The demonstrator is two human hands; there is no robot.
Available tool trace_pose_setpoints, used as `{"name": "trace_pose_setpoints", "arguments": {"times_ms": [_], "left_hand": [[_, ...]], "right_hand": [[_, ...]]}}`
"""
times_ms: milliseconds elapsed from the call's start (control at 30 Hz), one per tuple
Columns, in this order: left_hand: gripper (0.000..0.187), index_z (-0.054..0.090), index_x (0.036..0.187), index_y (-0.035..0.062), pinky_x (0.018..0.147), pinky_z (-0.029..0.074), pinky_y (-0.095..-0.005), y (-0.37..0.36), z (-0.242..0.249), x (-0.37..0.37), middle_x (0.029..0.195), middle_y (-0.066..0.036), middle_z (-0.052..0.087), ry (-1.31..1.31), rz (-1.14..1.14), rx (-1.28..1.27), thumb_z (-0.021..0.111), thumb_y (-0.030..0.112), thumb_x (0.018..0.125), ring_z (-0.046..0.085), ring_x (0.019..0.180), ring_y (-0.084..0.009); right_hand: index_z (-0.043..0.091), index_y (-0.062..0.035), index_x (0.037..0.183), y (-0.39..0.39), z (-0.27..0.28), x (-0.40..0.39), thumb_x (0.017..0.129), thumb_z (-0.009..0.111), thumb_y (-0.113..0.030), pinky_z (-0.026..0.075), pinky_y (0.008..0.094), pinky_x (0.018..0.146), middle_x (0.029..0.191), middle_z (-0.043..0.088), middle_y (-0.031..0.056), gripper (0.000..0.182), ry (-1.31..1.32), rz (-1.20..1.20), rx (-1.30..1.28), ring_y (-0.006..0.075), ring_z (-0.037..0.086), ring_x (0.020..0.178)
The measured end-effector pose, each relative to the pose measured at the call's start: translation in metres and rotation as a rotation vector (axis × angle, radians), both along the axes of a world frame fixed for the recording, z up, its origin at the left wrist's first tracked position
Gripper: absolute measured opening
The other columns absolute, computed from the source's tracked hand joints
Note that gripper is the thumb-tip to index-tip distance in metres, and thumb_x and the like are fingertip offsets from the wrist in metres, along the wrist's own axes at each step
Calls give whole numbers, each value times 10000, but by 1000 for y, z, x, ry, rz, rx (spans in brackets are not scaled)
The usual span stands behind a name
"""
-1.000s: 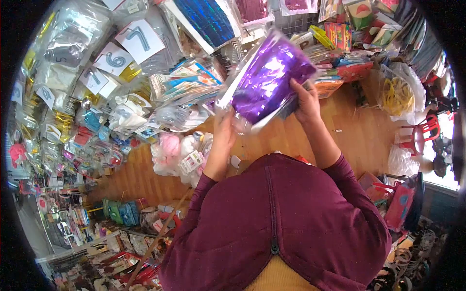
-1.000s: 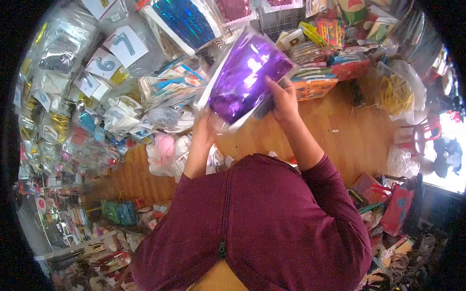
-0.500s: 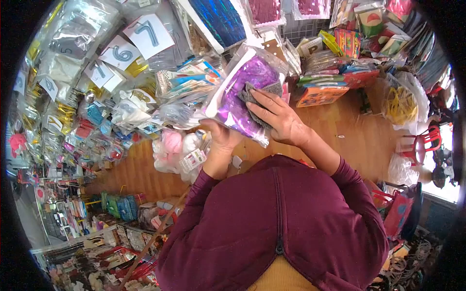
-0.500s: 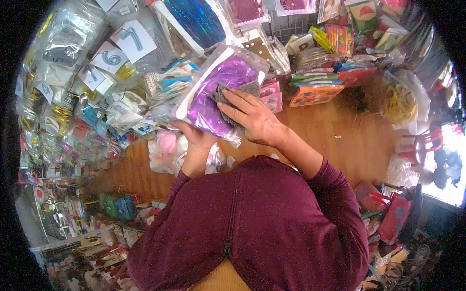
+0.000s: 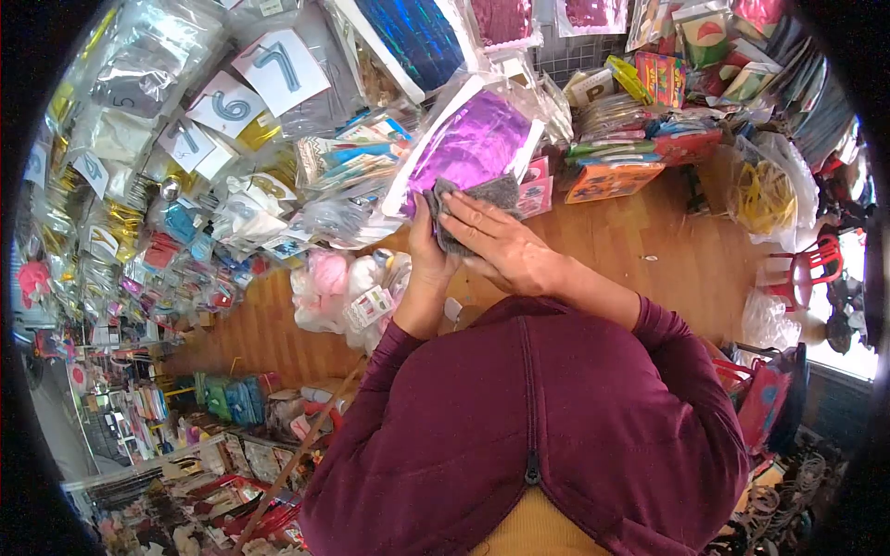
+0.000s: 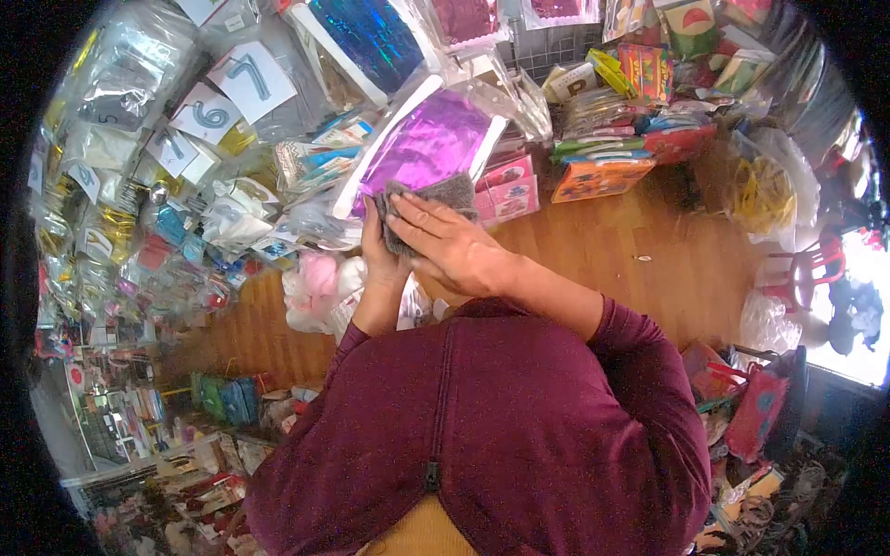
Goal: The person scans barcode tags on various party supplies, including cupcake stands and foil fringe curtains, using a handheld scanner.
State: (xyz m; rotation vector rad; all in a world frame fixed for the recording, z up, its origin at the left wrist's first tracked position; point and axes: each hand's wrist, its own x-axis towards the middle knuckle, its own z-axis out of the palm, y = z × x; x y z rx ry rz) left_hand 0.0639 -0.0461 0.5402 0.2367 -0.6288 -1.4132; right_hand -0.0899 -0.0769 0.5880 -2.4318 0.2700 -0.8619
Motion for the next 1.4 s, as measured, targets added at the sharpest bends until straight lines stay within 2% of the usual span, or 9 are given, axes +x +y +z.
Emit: {"name": "trace_pose_setpoints", "arguments": {"times_ms": [467,667,867,900,1000,1200,1267,1300,1400], "left_hand": [[411,291,1275,37,989,302,-417,2,18,-26,1266,-113,392,-130,5,178,365,214,912,395,1165,-251],[426,319,1257,49,919,376,-330,-2,12,-16,1181,-59,444,-62,89,250,431,246,896,441,1095,-177],[387,335,1244,32,953,330,-332,4,3,-29,1184,-79,430,-963,500,153,350,236,915,417,1109,-177],[397,324,1250,31,960,329,-340,-3,6,-28,1192,-96,433,-278,274,222,341,248,919,417,1121,-195],[407,326,1251,48,947,357,-369,-8,17,-28,1252,-79,397,-17,83,245,326,290,924,422,1127,-202],[353,366,1215,31,919,383,-386,0,7,-11,1140,-98,503,-51,83,246,381,211,911,495,1048,-230],[334,371,1203,18,898,402,-369,3,-11,4,1127,-106,509,-1016,491,58,370,183,912,502,1039,-230],[363,366,1208,27,900,396,-408,5,3,0,1151,-131,484,-313,238,202,397,215,900,492,1042,-261],[371,372,1202,20,925,370,-424,-2,1,0,1156,-140,480,-47,236,303,392,233,900,479,1054,-268]], "right_hand": [[527,16,1089,-98,15,7,732,420,66,372,349,919,1107,524,212,376,-368,-668,-23,318,487,1071],[528,65,1055,-10,17,37,664,493,83,354,395,945,1132,507,218,393,-333,-179,6,341,450,1115],[561,16,1036,-24,-1,20,673,518,-4,358,393,937,1156,505,178,366,-179,-189,-239,312,442,1134],[566,7,1031,-27,4,17,672,522,-23,361,391,934,1160,504,169,363,-144,-228,-278,309,440,1137],[580,-43,1021,-53,6,7,665,502,-14,368,403,917,1166,500,162,365,-70,-349,-333,329,438,1125],[558,-27,1050,-116,-10,-31,776,438,34,402,381,893,1091,550,159,306,-357,-654,483,317,534,999],[446,-15,1177,-115,25,-51,850,399,-69,402,400,900,1144,509,156,334,-981,-412,1338,297,530,1006],[333,7,1247,-117,24,-62,884,356,-155,388,421,919,1194,456,187,398,-1065,-157,1359,311,501,1042],[344,19,1239,-117,22,-61,887,328,-183,355,435,948,1212,440,194,405,-1186,369,1529,318,452,1103]]}}
